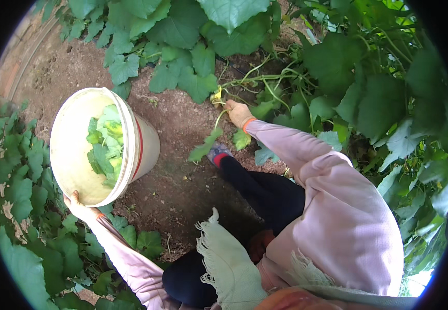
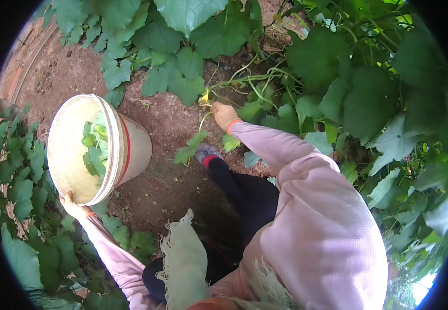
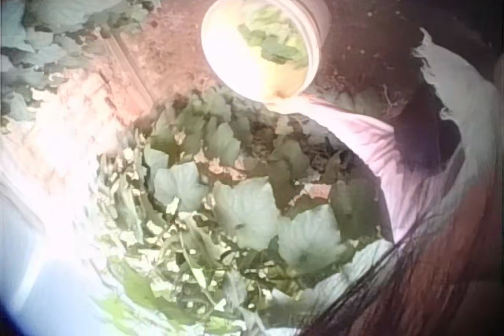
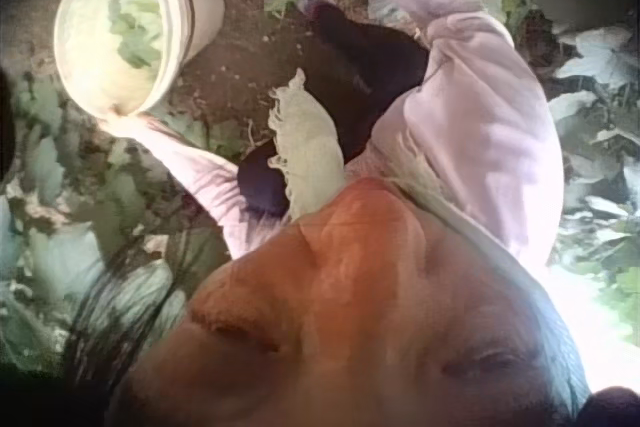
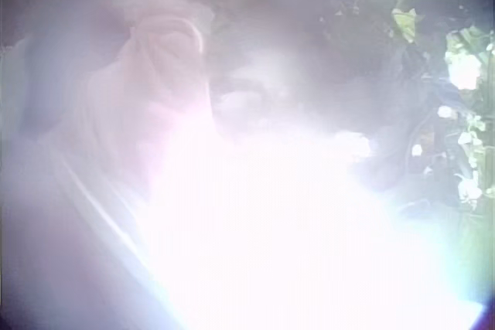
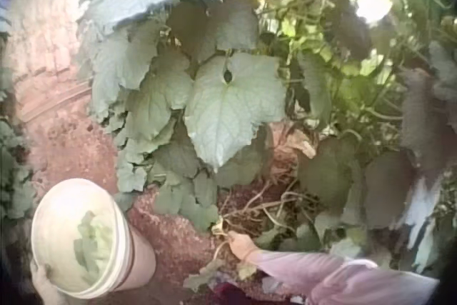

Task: The person harvests leaves from a vine plant by hand, placing them into a white bucket. The person repeatedly reaches into the foliage, plucks leaves, and deposits them into the bucket.

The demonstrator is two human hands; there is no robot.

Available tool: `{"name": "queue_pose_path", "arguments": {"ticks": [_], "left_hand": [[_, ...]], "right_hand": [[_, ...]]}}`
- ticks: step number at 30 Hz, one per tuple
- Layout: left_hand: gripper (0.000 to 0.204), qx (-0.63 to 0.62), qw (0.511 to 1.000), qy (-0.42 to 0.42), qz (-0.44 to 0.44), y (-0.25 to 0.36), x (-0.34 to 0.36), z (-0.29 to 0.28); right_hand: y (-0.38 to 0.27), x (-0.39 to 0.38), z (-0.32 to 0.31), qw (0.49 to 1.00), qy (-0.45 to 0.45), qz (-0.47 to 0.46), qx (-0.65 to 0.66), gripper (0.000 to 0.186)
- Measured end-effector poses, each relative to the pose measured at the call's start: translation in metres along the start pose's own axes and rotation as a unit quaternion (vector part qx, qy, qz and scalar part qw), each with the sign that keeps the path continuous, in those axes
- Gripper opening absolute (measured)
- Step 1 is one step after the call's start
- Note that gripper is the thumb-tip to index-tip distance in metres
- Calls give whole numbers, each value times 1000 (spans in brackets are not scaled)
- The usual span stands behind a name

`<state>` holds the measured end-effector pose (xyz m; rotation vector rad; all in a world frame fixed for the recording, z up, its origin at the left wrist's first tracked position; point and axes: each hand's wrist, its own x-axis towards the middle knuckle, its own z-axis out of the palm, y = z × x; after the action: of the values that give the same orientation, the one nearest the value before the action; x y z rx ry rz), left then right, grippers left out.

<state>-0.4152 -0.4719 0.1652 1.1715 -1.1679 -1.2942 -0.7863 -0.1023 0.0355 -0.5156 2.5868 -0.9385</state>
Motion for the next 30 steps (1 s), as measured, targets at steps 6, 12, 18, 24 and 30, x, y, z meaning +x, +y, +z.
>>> {"name": "queue_pose_path", "arguments": {"ticks": [6, 12, 18, 24, 30], "left_hand": [[55, 7, 999, -14, 38, 2, 8, -16], [53, 8, 999, -18, 42, -5, 14, -19], [56, 12, 999, -32, 39, -7, 17, -20], [54, 6, 998, -32, 47, -12, 21, -20], [50, -19, 999, -32, 26, -28, 30, -19]], "right_hand": [[2, -20, -14, 993, -70, -24, -87, 24], [60, -29, -4, 956, -241, 131, -104, 21], [50, -50, 19, 819, -287, -117, -483, 21], [-125, -105, -13, 947, 11, -133, 292, 23], [-326, -100, -24, 865, -58, -352, 353, 16]]}}
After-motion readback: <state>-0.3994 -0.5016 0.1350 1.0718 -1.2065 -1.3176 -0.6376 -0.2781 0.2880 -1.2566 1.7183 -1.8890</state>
